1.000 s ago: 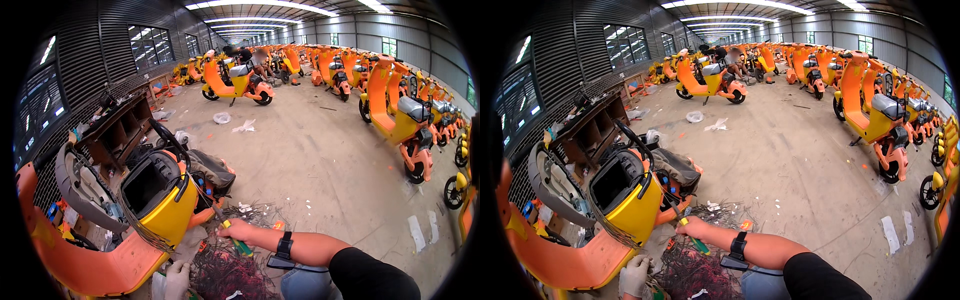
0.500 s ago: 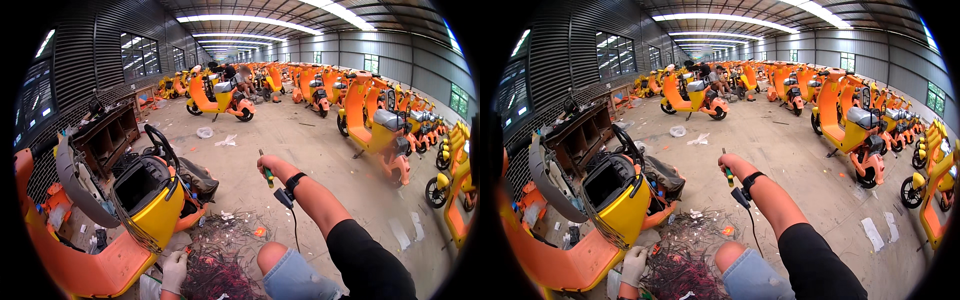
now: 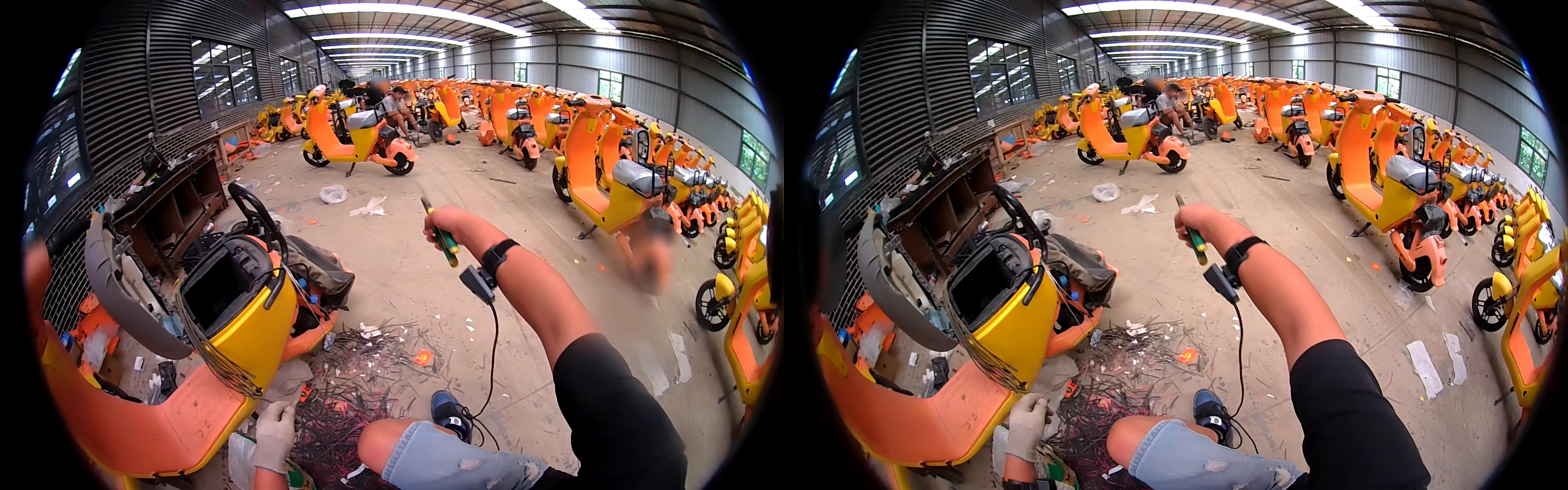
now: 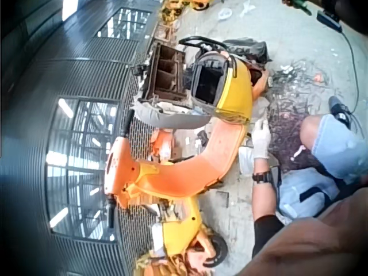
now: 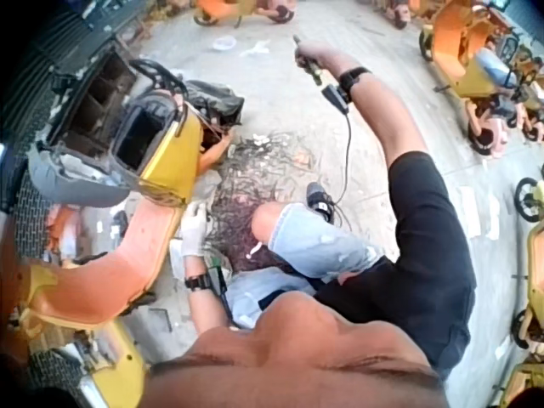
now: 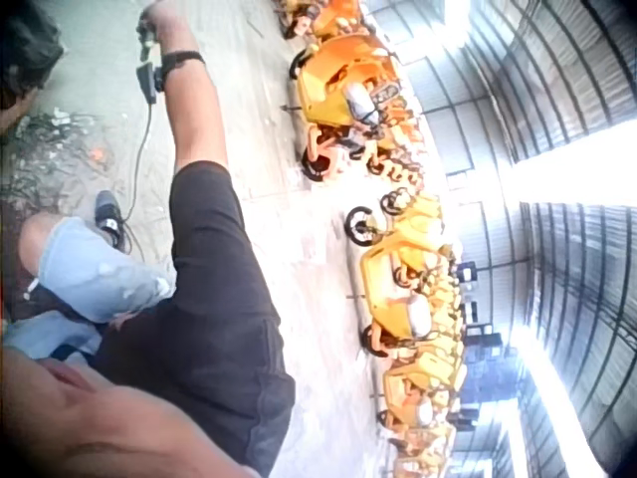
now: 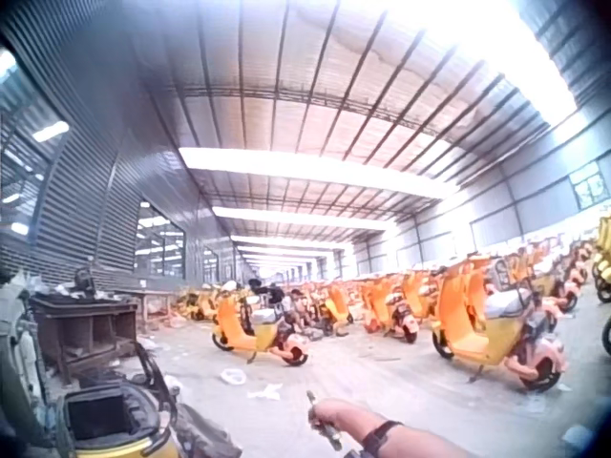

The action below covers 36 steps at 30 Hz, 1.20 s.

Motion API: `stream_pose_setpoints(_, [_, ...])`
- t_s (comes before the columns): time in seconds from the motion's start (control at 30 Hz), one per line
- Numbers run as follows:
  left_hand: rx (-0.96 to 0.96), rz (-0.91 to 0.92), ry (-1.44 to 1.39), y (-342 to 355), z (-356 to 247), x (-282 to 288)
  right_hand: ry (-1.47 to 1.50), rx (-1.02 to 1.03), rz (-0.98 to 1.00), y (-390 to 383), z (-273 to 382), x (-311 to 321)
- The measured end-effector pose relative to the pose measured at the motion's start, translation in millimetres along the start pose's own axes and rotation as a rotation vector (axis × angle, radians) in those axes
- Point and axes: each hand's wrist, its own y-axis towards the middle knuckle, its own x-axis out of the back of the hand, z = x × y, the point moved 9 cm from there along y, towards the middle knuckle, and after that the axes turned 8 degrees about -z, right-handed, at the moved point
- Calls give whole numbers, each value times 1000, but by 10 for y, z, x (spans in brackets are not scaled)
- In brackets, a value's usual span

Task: The person sits on the floor in a workshop and uses a green-handled tool to strip the insulation from a bundle of wires. The person holds the wires with one hand and manipulates the tool with the other to remove the outer coating.

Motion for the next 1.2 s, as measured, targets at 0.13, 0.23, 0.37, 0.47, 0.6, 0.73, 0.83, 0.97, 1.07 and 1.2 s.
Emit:
stream_pose_setpoints(0.13, [-19,-27,-25,0,-327,79,-301,-148,115,-109,-1314,-222])
stream_pose_setpoints(0.23, [74,-5,24,-16,-616,116,-533,-264,213,-275,-2352,-295])
stream_pose_setpoints(0.37, [28,-22,81,-104,-847,188,-849,-358,402,-806,-3262,-395])
stream_pose_setpoints(0.47, [-77,-54,148,-157,-1073,274,-956,-354,552,-1380,-3287,-507])
stream_pose_setpoints(0.6, [-138,-58,174,-166,-1163,230,-973,-54,626,-1697,-2695,-604])
stream_pose_setpoints(0.73, [-180,14,167,-206,-1171,64,-900,185,494,-2126,-1407,-601])
stream_pose_setpoints(0.83, [-145,87,184,-209,-1175,20,-989,279,427,-2519,-655,-534])
stream_pose_setpoints(0.97, [-199,53,138,-161,-1307,-10,-1211,541,329,-3268,164,-593])
stream_pose_setpoints(1.07, [-213,39,55,-123,-1298,-44,-1092,647,309,-3767,506,-866])
stream_pose_setpoints(1.2, [-208,56,37,-156,-1373,-14,-801,672,553,-3898,78,-1478])
